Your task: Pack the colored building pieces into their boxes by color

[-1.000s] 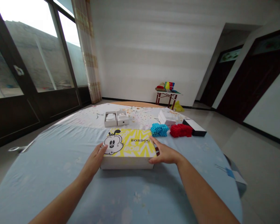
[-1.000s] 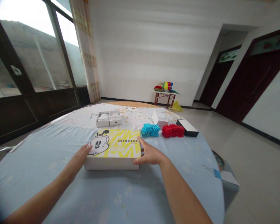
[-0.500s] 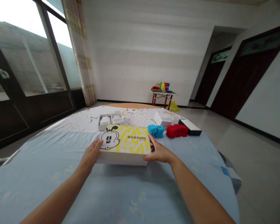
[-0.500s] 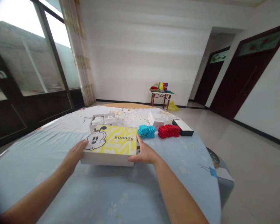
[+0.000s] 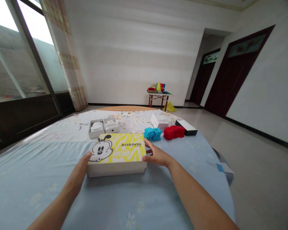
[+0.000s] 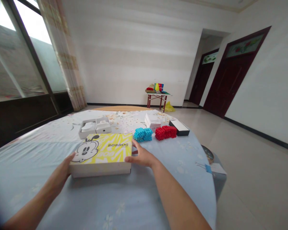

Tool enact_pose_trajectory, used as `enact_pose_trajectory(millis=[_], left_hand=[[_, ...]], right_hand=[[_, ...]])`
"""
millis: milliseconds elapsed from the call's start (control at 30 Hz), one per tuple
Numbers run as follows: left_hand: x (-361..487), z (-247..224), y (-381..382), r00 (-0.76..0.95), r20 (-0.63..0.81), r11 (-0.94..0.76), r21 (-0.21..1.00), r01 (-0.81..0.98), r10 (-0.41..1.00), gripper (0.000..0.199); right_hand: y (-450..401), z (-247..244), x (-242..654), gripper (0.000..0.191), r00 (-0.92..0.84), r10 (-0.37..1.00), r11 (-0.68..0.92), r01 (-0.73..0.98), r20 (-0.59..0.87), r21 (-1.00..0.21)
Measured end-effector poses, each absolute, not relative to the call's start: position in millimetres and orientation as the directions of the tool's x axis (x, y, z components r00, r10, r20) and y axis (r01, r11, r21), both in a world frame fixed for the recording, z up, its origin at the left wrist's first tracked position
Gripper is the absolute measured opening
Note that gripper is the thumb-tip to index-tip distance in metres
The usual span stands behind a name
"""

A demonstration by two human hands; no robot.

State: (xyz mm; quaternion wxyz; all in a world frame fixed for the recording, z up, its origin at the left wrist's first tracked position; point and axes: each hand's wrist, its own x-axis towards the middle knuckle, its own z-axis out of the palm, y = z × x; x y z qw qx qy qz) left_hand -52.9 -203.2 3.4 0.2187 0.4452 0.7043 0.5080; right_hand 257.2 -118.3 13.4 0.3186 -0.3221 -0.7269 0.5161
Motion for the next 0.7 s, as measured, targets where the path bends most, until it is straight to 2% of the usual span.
enact_pose_trajectory(millis=[133,267,333,467,600,700], left_hand=[[-48.5,14.1,-210.5,-0.508,-0.005,0.148,0.959,0.241,0.862,0.061],[-59.4,27.6,-212.4,-0.572,-0.136,0.316,0.921,0.229,0.809,0.061],[-68.5,36.2,-215.7,-0.587,-0.186,0.401,0.878,0.260,0.788,0.061],[-80.1,50.8,-228.6,-0.505,-0.297,0.492,0.812,0.313,0.811,0.060],[-73.7,53.5,-235.4,-0.406,-0.389,0.516,0.812,0.274,0.827,0.060],[-63.8,50.0,-232.3,-0.379,-0.376,0.483,0.841,0.244,0.846,0.062]], right_hand=[[-105.9,0.9,255.3,0.079,-0.349,0.933,0.159,0.163,0.094,-0.974],[-97.8,-8.6,250.5,0.073,-0.267,0.959,0.130,0.116,0.095,-0.985],[-93.4,-9.4,246.4,0.071,-0.248,0.964,0.124,0.084,0.100,-0.989],[-80.5,-7.2,233.4,0.068,-0.240,0.966,0.106,0.029,0.096,-0.994],[-71.0,-4.0,219.8,0.056,-0.290,0.947,0.124,-0.057,0.135,-0.991],[-69.2,-2.4,215.3,0.046,-0.371,0.903,0.176,-0.139,0.216,-0.975]])
